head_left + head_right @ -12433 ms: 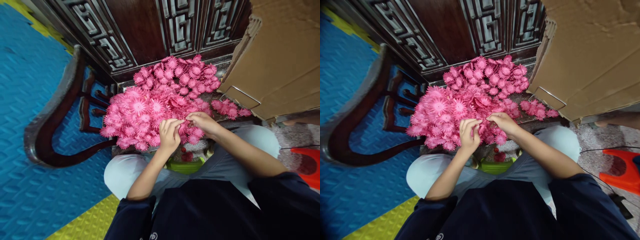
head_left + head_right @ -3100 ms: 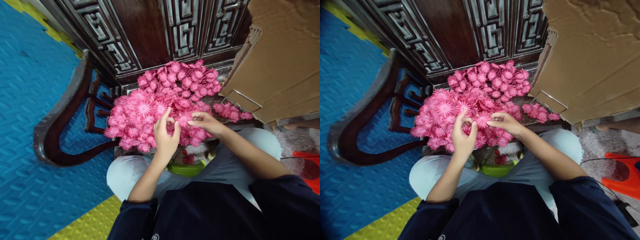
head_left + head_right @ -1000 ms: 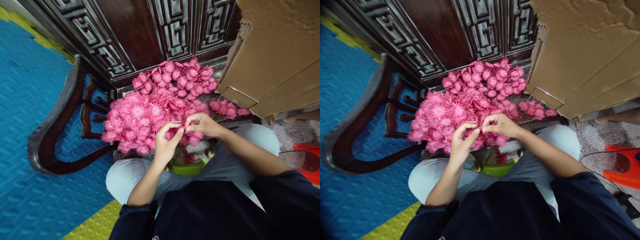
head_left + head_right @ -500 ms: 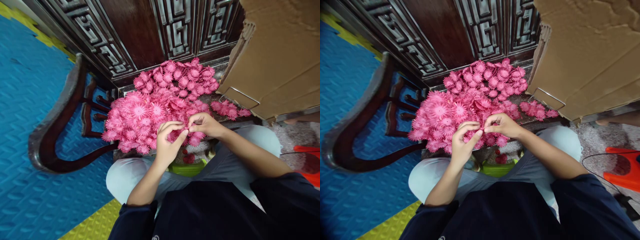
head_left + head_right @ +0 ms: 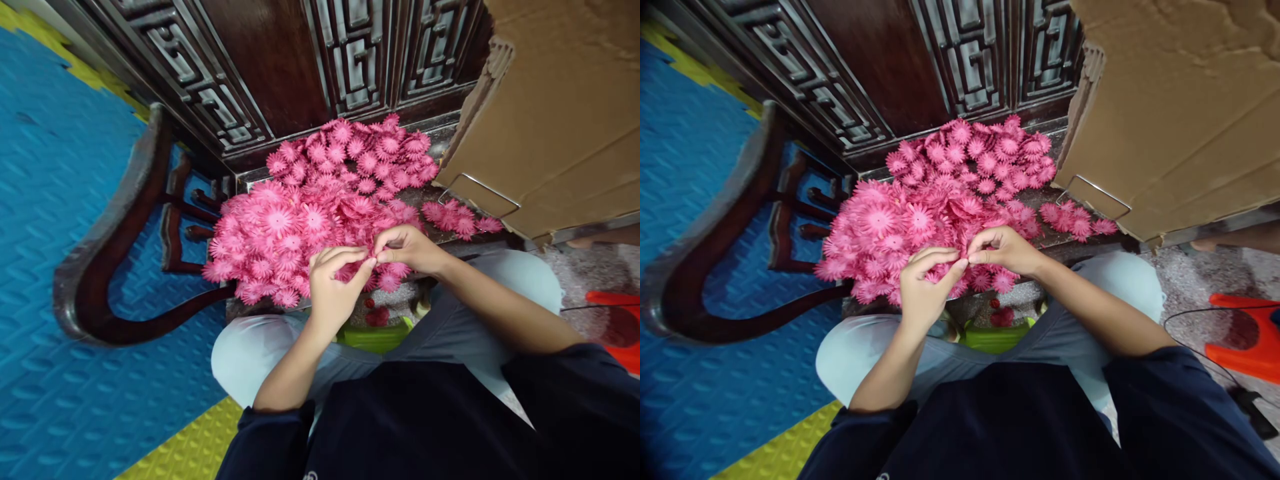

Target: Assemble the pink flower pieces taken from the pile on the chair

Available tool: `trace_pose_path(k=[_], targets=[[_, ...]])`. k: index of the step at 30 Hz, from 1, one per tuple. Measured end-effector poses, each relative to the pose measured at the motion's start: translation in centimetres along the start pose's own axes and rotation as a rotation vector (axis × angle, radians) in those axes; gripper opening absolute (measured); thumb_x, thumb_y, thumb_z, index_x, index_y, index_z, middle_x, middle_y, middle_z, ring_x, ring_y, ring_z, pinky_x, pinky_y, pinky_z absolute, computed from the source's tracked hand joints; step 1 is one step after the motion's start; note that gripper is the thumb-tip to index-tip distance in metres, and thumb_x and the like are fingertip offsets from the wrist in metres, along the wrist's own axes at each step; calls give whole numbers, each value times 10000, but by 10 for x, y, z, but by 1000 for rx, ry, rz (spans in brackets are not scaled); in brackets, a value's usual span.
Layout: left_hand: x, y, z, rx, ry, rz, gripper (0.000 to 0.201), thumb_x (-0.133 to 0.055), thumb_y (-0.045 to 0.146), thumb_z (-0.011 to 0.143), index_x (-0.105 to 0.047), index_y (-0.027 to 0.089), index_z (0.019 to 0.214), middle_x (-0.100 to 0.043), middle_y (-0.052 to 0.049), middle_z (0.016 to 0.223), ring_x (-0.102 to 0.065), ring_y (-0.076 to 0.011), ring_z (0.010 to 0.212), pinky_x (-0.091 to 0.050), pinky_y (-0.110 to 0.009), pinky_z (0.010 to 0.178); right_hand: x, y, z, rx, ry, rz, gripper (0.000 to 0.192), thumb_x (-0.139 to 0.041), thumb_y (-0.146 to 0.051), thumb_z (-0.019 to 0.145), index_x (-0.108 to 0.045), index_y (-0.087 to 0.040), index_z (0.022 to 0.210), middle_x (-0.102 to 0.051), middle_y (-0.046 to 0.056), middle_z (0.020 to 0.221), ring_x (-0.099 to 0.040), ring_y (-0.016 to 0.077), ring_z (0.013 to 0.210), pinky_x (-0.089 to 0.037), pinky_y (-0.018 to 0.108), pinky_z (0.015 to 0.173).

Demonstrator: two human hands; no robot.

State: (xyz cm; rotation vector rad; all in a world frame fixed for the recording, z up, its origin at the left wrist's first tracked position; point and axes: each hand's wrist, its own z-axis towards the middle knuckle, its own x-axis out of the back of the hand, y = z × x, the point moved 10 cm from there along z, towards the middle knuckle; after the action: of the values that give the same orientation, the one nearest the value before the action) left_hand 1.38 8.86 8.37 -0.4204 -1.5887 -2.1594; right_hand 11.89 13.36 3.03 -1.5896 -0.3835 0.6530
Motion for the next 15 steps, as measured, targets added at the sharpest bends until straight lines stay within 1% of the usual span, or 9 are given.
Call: trace_pose_path(k=[3,7,9,12,15], targets=[[2,2,-1,-18,3,37,84,-657,295,762,-684,218,739,-718,-19,806,-636,-169,787,-461,-368,791,-1,-2,0,16,3,-16,193,-756,-321,643,-664,-151,653,-627,-17,614,-533,87,590,-422,242,622],[4,-3,-1,19,8,-67,71,-660,273,757,-685,221,716,-714,-8,794,-629,-160,779,-461,-352,794,-6,-2,-1,5,-31,-37,199,-740,-326,663,-661,-143,667,-632,-11,617,-539,94,597,-423,248,625],[1,-11,0,81,-19,-185,52,-668,259,744,-686,219,715,-708,-5,789,-631,-154,776,-472,-327,781,-8,-3,-2,-1,-55,-48,206,-729,-330,673,-653,-139,668,-627,-10,618,-534,94,596,-423,249,626],[-8,-27,0,210,-84,-374,46,-668,257,733,-682,216,716,-696,-4,791,-632,-152,780,-486,-299,768,-12,-6,-3,-3,-98,-62,204,-707,-330,699,-639,-138,682,-621,-9,632,-530,94,609,-417,246,624],[-15,-36,0,288,-140,-471,58,-655,267,740,-670,216,718,-683,1,782,-624,-151,778,-484,-288,773,-15,-7,-5,5,-149,-64,198,-680,-324,730,-617,-140,698,-607,-10,647,-525,92,626,-404,239,620]])
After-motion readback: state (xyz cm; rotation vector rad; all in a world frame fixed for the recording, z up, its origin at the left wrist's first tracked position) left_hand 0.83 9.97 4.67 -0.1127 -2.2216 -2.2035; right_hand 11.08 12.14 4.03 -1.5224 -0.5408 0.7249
